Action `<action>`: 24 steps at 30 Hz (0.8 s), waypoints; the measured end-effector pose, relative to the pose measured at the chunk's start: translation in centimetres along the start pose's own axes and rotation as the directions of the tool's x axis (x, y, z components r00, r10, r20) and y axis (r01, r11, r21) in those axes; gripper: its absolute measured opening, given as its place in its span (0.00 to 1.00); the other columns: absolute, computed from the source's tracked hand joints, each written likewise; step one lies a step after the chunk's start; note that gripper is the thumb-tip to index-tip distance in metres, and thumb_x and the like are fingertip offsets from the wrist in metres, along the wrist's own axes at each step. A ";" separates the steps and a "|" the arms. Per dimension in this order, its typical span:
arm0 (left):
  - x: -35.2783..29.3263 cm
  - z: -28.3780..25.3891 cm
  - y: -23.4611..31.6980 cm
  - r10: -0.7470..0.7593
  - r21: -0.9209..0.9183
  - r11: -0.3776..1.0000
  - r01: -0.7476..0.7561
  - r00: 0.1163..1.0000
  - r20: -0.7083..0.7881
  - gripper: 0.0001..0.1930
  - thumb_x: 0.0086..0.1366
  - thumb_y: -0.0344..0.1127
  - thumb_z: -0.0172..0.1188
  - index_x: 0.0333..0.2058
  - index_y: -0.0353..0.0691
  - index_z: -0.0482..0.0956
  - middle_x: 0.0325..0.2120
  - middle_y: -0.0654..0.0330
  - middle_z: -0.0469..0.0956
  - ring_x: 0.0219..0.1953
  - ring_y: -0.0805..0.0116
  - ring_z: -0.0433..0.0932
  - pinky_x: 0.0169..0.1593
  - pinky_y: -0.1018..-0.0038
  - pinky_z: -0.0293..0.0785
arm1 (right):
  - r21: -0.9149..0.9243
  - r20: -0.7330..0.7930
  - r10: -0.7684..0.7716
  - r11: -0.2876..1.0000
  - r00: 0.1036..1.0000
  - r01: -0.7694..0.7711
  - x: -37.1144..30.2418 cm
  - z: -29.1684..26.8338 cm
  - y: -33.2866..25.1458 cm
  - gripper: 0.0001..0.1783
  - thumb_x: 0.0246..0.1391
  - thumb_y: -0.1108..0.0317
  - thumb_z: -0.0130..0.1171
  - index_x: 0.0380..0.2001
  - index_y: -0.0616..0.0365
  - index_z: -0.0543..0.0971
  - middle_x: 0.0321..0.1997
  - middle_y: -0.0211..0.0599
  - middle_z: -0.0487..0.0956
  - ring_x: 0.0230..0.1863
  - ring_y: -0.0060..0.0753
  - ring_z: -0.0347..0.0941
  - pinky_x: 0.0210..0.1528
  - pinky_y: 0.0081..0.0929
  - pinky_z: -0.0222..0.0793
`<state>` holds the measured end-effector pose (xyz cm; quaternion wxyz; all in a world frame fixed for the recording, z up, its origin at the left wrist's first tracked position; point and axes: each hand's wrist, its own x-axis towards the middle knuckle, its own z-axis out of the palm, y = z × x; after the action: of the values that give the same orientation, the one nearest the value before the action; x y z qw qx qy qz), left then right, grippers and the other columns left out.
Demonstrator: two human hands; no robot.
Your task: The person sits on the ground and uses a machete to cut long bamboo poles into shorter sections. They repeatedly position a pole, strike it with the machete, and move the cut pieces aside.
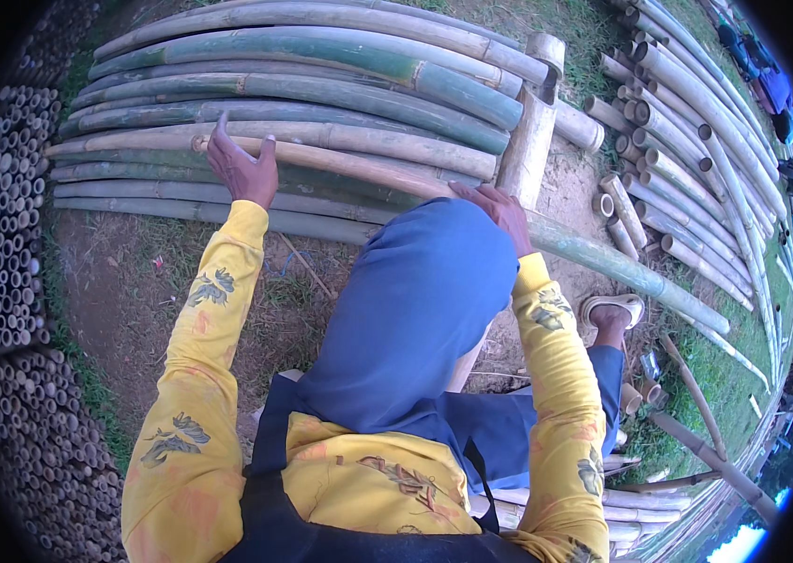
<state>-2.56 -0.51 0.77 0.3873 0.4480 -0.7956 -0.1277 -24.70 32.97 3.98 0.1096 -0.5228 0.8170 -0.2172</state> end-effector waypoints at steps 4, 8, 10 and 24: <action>-0.7 0.4 6.7 0.518 -0.162 0.817 -0.553 0.580 0.629 0.39 0.53 0.58 0.73 0.57 0.42 0.74 0.55 0.53 0.76 0.61 0.49 0.71 0.66 0.56 0.63 | 0.082 -0.042 0.107 0.991 0.993 -0.104 -0.5 1.2 0.1 0.26 0.53 0.63 0.68 0.57 0.36 0.82 0.48 0.31 0.75 0.53 0.40 0.70 0.57 0.47 0.65; -0.1 4.4 9.8 0.526 -0.301 0.690 -0.658 0.170 0.834 0.46 0.42 0.62 0.78 0.56 0.42 0.75 0.55 0.53 0.78 0.60 0.52 0.74 0.65 0.57 0.65 | -0.016 -0.076 0.159 0.987 0.984 -0.161 -0.2 1.9 -0.2 0.25 0.52 0.61 0.70 0.55 0.33 0.84 0.49 0.33 0.71 0.56 0.40 0.66 0.59 0.50 0.59; 0.1 6.1 9.0 0.469 -0.303 0.659 -0.689 0.062 0.881 0.48 0.37 0.62 0.80 0.55 0.42 0.76 0.53 0.51 0.80 0.57 0.49 0.76 0.61 0.55 0.70 | 0.038 -0.056 0.191 0.981 0.980 -0.189 0.0 2.2 -0.1 0.25 0.51 0.61 0.70 0.55 0.32 0.85 0.48 0.34 0.70 0.57 0.40 0.64 0.60 0.51 0.56; 0.3 8.7 6.6 0.316 -0.222 0.695 -0.684 0.013 0.949 0.23 0.63 0.44 0.60 0.53 0.38 0.77 0.42 0.39 0.83 0.47 0.36 0.81 0.51 0.47 0.75 | -0.046 -0.456 0.449 0.850 0.768 -0.524 -20.3 -14.1 -0.6 0.33 0.52 0.60 0.72 0.63 0.38 0.78 0.52 0.36 0.76 0.54 0.41 0.73 0.63 0.45 0.57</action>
<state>-13.08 1.73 -1.30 -0.2331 0.0074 -0.9674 -0.0985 -21.28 54.50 15.74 -0.0654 -0.2390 0.9436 -0.2198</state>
